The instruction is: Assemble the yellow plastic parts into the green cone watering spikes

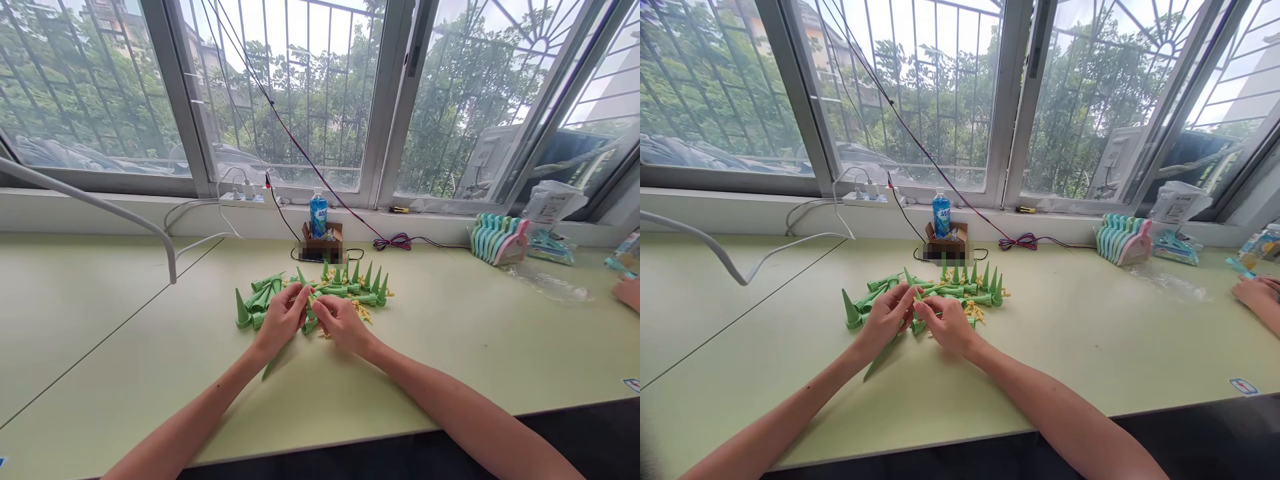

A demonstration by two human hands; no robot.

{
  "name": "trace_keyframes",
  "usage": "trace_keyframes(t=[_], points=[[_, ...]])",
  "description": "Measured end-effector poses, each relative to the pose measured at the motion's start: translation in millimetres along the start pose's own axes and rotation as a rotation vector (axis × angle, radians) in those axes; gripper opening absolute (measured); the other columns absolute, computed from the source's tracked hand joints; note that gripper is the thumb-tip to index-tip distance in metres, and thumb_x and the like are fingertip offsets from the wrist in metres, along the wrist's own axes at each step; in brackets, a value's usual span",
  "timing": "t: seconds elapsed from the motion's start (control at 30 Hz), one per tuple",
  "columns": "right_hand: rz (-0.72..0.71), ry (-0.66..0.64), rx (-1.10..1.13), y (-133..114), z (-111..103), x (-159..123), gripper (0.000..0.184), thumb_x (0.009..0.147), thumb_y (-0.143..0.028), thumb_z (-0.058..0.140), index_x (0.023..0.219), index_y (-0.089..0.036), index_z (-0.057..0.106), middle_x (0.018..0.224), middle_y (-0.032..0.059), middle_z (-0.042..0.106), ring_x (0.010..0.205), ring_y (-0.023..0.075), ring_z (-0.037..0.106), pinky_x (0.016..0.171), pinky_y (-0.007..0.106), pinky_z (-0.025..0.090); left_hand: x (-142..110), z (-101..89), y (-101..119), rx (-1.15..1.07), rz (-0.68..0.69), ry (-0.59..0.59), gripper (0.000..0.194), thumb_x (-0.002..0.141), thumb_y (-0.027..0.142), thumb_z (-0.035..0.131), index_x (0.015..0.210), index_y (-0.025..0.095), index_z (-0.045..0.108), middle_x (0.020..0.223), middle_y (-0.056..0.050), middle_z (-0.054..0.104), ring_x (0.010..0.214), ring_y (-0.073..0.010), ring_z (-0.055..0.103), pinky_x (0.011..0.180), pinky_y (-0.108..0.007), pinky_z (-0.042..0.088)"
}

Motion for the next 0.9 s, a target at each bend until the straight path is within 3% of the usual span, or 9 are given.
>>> trace_keyframes(t=[0.1, 0.2, 0.3, 0.63, 0.77, 0.9], points=[[-0.023, 0.010, -0.079, 0.9, -0.9, 0.3, 0.052, 0.097, -0.058, 0.038, 0.085, -0.017, 0.066, 0.059, -0.0013, 0.053, 0.052, 0.0108, 0.046, 0.053, 0.023, 0.037, -0.4, -5.1, 2.7, 0.052, 0.078, 0.069, 0.035, 0.087, 0.051, 0.057, 0.071, 0.021, 0.047, 0.052, 0.007, 0.036, 0.042, -0.0084, 0.037, 0.040, -0.021, 0.029], [-0.040, 0.079, -0.127, 5.3, -5.3, 1.6, 0.053, 0.099, -0.057, 0.035, 0.105, -0.016, 0.066, 0.066, 0.0006, 0.059, 0.055, 0.0120, 0.051, 0.057, 0.024, 0.041, -2.3, -11.9, 8.2, 0.169, 0.190, 0.161, 0.032, 0.086, 0.047, 0.059, 0.072, 0.020, 0.050, 0.059, 0.005, 0.042, 0.049, -0.0091, 0.042, 0.045, -0.021, 0.035], [-0.059, 0.176, -0.125, 11.6, -11.6, 3.6, 0.051, 0.100, -0.054, 0.033, 0.113, -0.015, 0.063, 0.076, 0.0032, 0.064, 0.060, 0.0127, 0.055, 0.060, 0.024, 0.044, -4.5, -16.4, 14.2, 0.274, 0.283, 0.220, 0.030, 0.087, 0.044, 0.058, 0.071, 0.019, 0.052, 0.063, 0.002, 0.048, 0.056, -0.0108, 0.045, 0.052, -0.022, 0.041], [-0.158, 0.309, -0.291, 15.9, -18.8, 5.2, 0.031, 0.098, -0.039, 0.041, 0.095, -0.017, 0.063, 0.069, 0.0005, 0.058, 0.056, 0.0115, 0.047, 0.058, 0.023, 0.039, -13.4, -15.0, 45.9, 0.613, 0.558, 0.196, 0.027, 0.087, 0.038, 0.056, 0.066, 0.021, 0.054, 0.058, 0.001, 0.047, 0.052, -0.0122, 0.038, 0.053, -0.024, 0.035], [-0.201, 0.289, -0.338, 13.3, -14.1, 3.6, 0.029, 0.097, -0.036, 0.041, 0.091, -0.018, 0.063, 0.067, 0.0005, 0.056, 0.055, 0.0116, 0.046, 0.058, 0.023, 0.038, -13.1, -19.8, 62.8, 0.695, 0.536, 0.221, 0.026, 0.085, 0.036, 0.058, 0.064, 0.021, 0.055, 0.058, 0.001, 0.052, 0.053, -0.0125, 0.041, 0.055, -0.025, 0.036], [-0.233, 0.203, -0.341, 9.4, -0.7, 0.5, 0.028, 0.097, -0.032, 0.040, 0.087, -0.019, 0.062, 0.063, 0.0003, 0.055, 0.054, 0.0122, 0.046, 0.057, 0.023, 0.037, 6.6, -27.0, 68.4, 0.743, 0.368, 0.198, 0.031, 0.083, 0.036, 0.059, 0.058, 0.021, 0.049, 0.050, 0.004, 0.052, 0.047, -0.0117, 0.041, 0.055, -0.025, 0.035]])
Point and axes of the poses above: each hand's wrist, its own x-axis towards the middle knuckle, its own z-axis out of the palm, y = z × x, the point moved 5 cm from there along x, towards the middle knuckle
